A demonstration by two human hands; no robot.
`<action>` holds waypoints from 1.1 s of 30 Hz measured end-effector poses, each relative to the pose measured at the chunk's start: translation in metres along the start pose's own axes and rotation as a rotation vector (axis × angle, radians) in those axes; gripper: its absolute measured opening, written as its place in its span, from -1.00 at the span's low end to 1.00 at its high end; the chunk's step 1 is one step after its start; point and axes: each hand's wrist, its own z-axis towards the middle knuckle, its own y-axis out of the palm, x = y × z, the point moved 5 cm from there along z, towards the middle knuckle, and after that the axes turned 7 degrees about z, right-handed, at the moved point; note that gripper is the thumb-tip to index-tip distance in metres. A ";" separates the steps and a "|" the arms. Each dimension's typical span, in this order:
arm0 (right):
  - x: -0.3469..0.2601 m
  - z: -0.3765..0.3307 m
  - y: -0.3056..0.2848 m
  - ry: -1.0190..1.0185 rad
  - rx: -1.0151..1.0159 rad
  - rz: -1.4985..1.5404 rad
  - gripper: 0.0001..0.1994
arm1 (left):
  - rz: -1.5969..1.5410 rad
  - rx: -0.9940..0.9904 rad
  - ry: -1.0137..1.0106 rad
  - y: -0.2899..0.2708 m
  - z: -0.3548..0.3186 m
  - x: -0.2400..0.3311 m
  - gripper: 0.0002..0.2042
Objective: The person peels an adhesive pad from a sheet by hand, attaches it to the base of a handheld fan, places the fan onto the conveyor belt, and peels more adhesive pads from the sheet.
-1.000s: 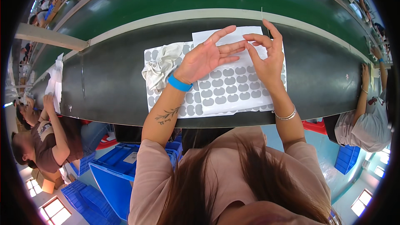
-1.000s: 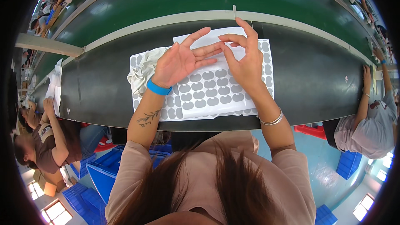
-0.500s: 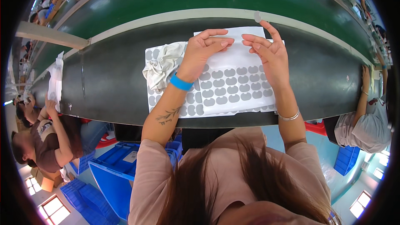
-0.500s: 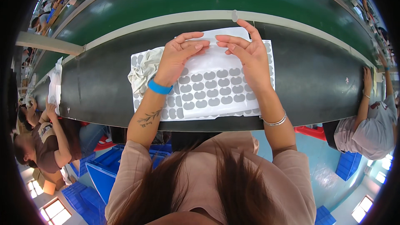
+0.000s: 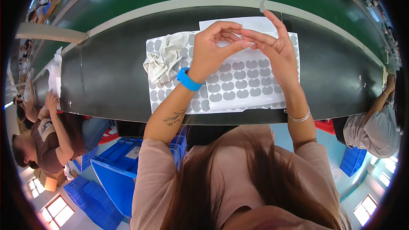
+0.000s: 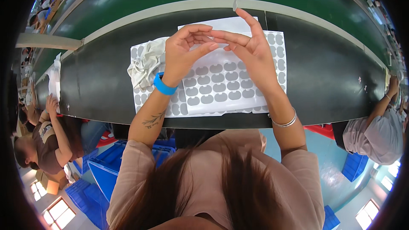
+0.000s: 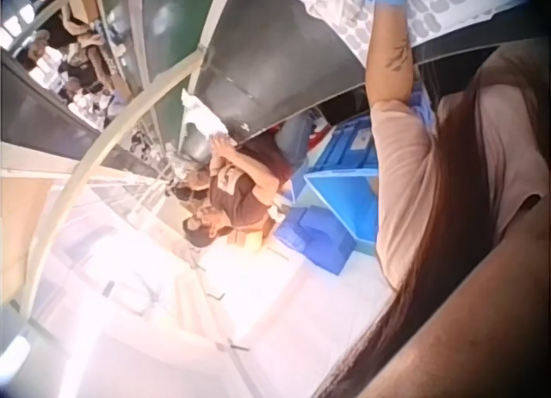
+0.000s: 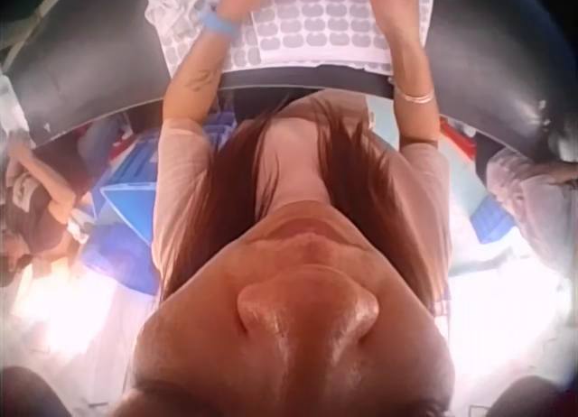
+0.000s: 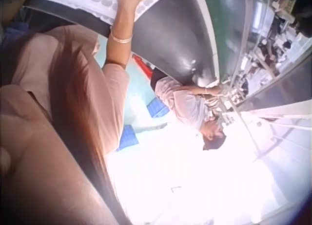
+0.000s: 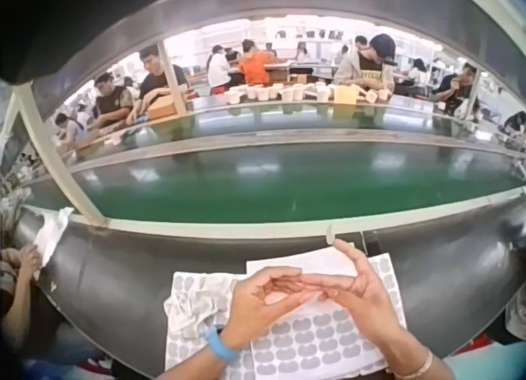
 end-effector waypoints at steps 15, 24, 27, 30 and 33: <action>0.002 0.001 -0.002 0.094 0.006 0.009 -0.32 | 0.094 0.020 0.019 -0.005 -0.001 -0.002 -0.84; 0.005 0.003 -0.010 0.179 -0.012 0.358 -0.29 | -0.121 0.019 0.000 -0.002 0.000 -0.001 -0.80; 0.007 0.003 -0.013 0.182 -0.017 0.396 -0.28 | -0.179 0.006 -0.037 -0.002 0.001 0.000 -0.79; 0.005 0.002 -0.013 0.167 -0.013 0.426 -0.28 | -0.236 -0.003 -0.087 -0.002 0.002 -0.001 -0.78; 0.004 0.003 -0.013 0.156 0.003 0.436 -0.28 | -0.233 0.000 -0.098 -0.003 0.003 -0.001 -0.77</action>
